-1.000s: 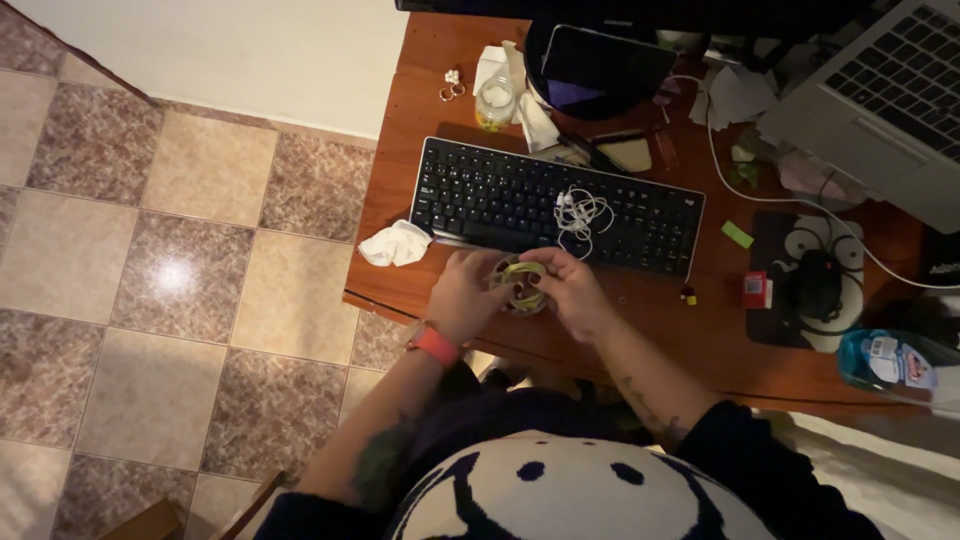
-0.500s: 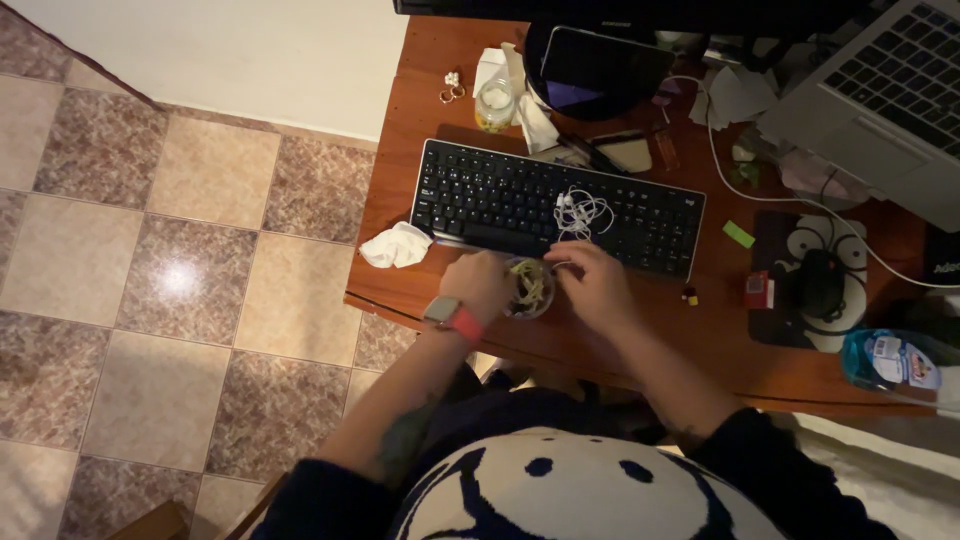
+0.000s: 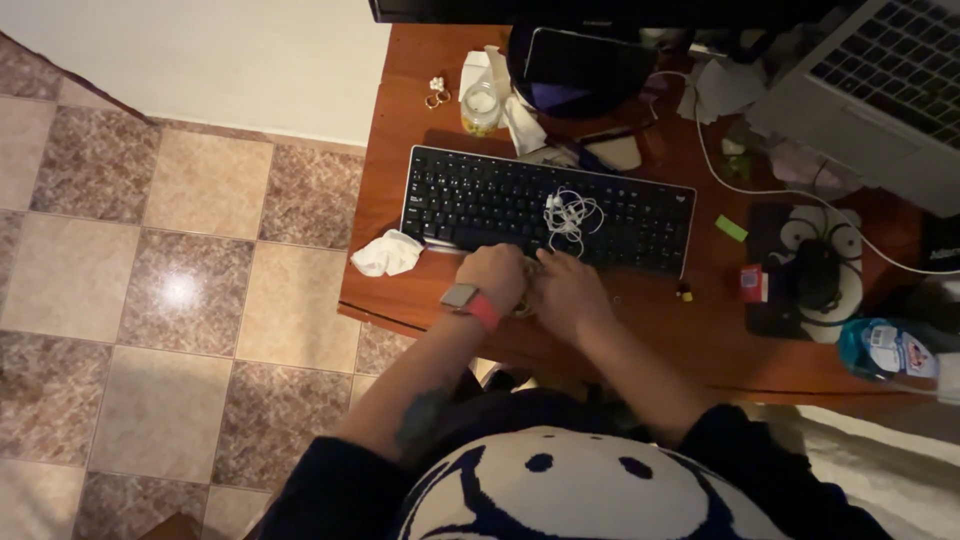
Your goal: The person organizes tangled cables on a desk by hand, coiling a yellow cable and placing it into a clear plastic container. They also handle a white cable and other small items, moving them around the workspace.
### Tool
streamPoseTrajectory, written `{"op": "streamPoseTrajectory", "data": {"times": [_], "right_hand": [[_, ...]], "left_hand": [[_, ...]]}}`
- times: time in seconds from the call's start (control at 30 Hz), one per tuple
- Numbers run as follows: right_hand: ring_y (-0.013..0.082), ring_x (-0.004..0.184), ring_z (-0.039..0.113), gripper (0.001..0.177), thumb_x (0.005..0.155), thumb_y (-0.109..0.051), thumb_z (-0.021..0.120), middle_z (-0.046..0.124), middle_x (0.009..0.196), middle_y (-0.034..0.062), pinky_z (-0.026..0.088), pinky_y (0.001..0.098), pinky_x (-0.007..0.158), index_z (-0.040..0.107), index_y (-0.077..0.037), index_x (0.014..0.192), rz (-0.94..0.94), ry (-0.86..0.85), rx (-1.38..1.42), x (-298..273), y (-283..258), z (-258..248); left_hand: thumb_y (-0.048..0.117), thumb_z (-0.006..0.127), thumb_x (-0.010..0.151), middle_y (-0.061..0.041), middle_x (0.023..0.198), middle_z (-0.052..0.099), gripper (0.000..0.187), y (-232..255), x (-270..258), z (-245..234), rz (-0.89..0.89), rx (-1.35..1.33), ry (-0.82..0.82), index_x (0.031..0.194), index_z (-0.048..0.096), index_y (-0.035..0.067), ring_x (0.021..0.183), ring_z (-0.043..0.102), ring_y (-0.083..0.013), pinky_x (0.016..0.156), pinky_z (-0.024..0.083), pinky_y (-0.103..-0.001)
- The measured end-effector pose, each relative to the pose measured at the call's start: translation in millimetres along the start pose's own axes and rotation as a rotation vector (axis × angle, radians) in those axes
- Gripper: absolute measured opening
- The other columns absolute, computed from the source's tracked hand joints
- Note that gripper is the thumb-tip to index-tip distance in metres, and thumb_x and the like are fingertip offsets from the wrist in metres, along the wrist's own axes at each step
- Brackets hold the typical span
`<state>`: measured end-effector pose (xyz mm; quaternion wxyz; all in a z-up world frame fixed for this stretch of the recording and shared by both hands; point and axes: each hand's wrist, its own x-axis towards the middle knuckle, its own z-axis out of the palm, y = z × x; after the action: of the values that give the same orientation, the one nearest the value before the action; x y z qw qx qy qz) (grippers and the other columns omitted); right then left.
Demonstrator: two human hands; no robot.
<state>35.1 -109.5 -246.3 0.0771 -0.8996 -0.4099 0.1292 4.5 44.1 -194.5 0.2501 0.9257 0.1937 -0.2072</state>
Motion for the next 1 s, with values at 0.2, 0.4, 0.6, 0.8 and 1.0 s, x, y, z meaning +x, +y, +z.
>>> {"op": "streamPoseTrajectory", "data": {"times": [0.2, 0.4, 0.6, 0.8, 1.0], "right_hand": [[0.0232, 0.121, 0.062, 0.021, 0.085, -0.038, 0.073, 0.072, 0.123, -0.0032, 0.051, 0.0418, 0.092, 0.081, -0.022, 0.096, 0.027, 0.244, 0.023, 4, 3, 19], [0.0272, 0.126, 0.058, 0.039, 0.090, -0.054, 0.063, 0.072, 0.127, -0.0013, 0.047, 0.0479, 0.098, 0.081, -0.020, 0.094, 0.172, 0.152, -0.072, 8, -15, 8], [0.0304, 0.116, 0.068, 0.051, 0.078, -0.067, 0.060, 0.063, 0.139, -0.0131, 0.059, 0.0504, 0.090, 0.078, -0.027, 0.104, 0.364, -0.205, 0.128, 9, -16, 8], [0.0293, 0.107, 0.072, 0.036, 0.092, -0.050, 0.063, 0.073, 0.122, -0.0011, 0.060, 0.0426, 0.089, 0.079, -0.018, 0.093, 0.349, -0.039, 0.272, 2, -17, 10], [0.0282, 0.103, 0.073, 0.035, 0.092, -0.052, 0.067, 0.074, 0.116, -0.0035, 0.061, 0.0417, 0.087, 0.079, -0.020, 0.093, 0.335, 0.030, 0.320, -3, -28, -3]], "left_hand": [[0.029, 0.062, 0.096, -0.004, 0.103, 0.076, 0.022, -17, 7, 12, -0.395, -0.061, -0.032, 0.108, 0.077, 0.040, 0.102, 0.073, -0.0336, 0.086, 0.059, -0.047], [0.026, 0.062, 0.094, -0.008, 0.091, 0.078, 0.020, -24, 1, 35, -0.236, 0.075, 0.055, 0.098, 0.080, 0.032, 0.091, 0.076, -0.0346, 0.073, 0.060, -0.049], [0.019, 0.060, 0.091, -0.014, 0.098, 0.078, 0.022, -32, -6, 20, 0.003, -0.126, -0.037, 0.106, 0.076, 0.017, 0.098, 0.074, -0.0410, 0.081, 0.061, -0.054], [0.036, 0.055, 0.093, -0.007, 0.100, 0.076, 0.025, -27, -12, 20, -0.284, -0.079, -0.001, 0.111, 0.072, 0.036, 0.097, 0.075, -0.0348, 0.081, 0.059, -0.048], [0.043, 0.054, 0.091, -0.012, 0.121, 0.068, 0.034, -28, -25, -2, -0.153, -0.035, -0.099, 0.112, 0.078, 0.029, 0.105, 0.071, -0.0429, 0.086, 0.059, -0.056]]}}
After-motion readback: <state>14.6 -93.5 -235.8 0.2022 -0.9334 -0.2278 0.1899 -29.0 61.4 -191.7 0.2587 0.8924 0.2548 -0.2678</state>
